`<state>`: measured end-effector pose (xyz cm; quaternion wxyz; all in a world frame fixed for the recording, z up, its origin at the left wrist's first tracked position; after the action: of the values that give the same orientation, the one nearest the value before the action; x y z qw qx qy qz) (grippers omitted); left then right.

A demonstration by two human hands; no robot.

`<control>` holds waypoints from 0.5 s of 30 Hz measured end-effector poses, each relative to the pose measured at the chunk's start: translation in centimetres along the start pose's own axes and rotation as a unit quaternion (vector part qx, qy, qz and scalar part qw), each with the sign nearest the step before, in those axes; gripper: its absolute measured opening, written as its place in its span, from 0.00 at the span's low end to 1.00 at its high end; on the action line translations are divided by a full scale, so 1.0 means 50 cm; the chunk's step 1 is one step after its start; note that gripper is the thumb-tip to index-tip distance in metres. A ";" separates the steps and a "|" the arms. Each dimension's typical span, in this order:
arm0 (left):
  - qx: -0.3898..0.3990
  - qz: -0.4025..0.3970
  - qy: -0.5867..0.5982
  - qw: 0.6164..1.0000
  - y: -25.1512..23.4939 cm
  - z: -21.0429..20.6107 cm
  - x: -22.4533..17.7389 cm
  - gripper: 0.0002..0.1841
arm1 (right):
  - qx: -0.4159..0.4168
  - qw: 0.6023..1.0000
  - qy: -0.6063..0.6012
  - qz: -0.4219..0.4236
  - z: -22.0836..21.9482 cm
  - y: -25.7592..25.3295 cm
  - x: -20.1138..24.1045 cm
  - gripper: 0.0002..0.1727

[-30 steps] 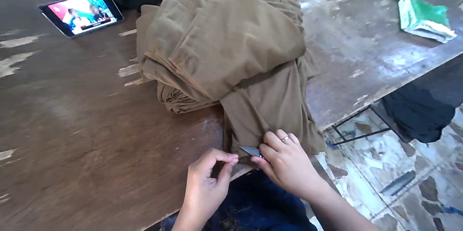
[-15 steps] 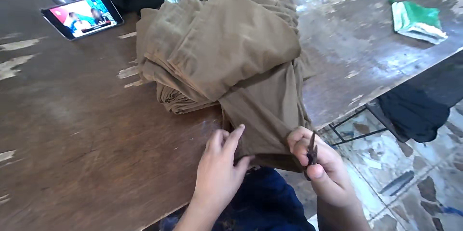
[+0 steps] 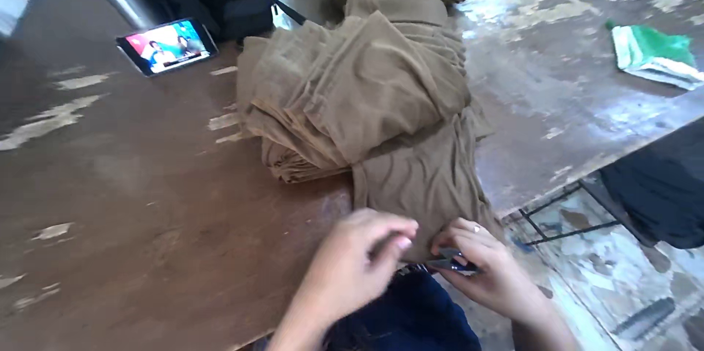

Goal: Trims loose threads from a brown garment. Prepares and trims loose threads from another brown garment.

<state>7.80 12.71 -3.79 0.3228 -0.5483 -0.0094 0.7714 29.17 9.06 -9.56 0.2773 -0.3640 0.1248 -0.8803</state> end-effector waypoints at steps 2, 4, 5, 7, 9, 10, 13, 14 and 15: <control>0.079 0.022 -0.108 0.991 0.016 -0.057 0.020 0.10 | -0.003 1.000 0.002 0.008 -0.002 -0.003 0.003 0.05; 0.105 0.036 -0.172 0.979 0.025 -0.088 0.031 0.10 | 0.009 1.000 0.015 0.013 -0.005 -0.006 0.006 0.07; 0.100 0.037 -0.187 0.977 0.027 -0.094 0.034 0.09 | 0.018 0.999 0.024 0.015 -0.007 -0.006 0.007 0.10; 0.090 0.037 -0.197 0.976 0.030 -0.094 0.038 0.09 | 0.018 0.999 0.042 0.020 -0.011 -0.008 0.010 0.08; 0.087 0.037 -0.195 0.976 0.032 -0.094 0.039 0.10 | 0.016 0.999 0.022 0.018 -0.010 -0.009 0.010 0.05; 0.083 0.038 -0.198 0.976 0.033 -0.095 0.039 0.10 | 0.017 1.000 -0.010 0.013 -0.006 -0.010 0.010 0.05; -0.013 0.015 -0.227 0.974 0.039 -0.082 0.038 0.09 | 0.007 0.990 -0.142 0.018 0.025 -0.018 0.018 0.09; -0.061 0.005 -0.233 0.970 0.042 -0.070 0.037 0.13 | -0.013 0.985 -0.169 0.027 0.044 -0.022 0.022 0.10; -0.101 -0.001 -0.233 0.967 0.045 -0.057 0.037 0.15 | -0.040 0.981 -0.188 0.033 0.066 -0.027 0.026 0.10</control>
<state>8.81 10.90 -7.29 0.2556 -0.3834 -0.1624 0.8725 30.23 9.36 -5.92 0.3098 -0.5292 0.1177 -0.7811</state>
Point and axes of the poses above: each hand's wrist, its own y-axis away from the middle knuckle, its own z-axis out of the back of the hand, x = y × z, the point moved 6 cm from there along -y, towards the middle knuckle, and after that the axes turned 1 degree about y, right-handed, at the moved point
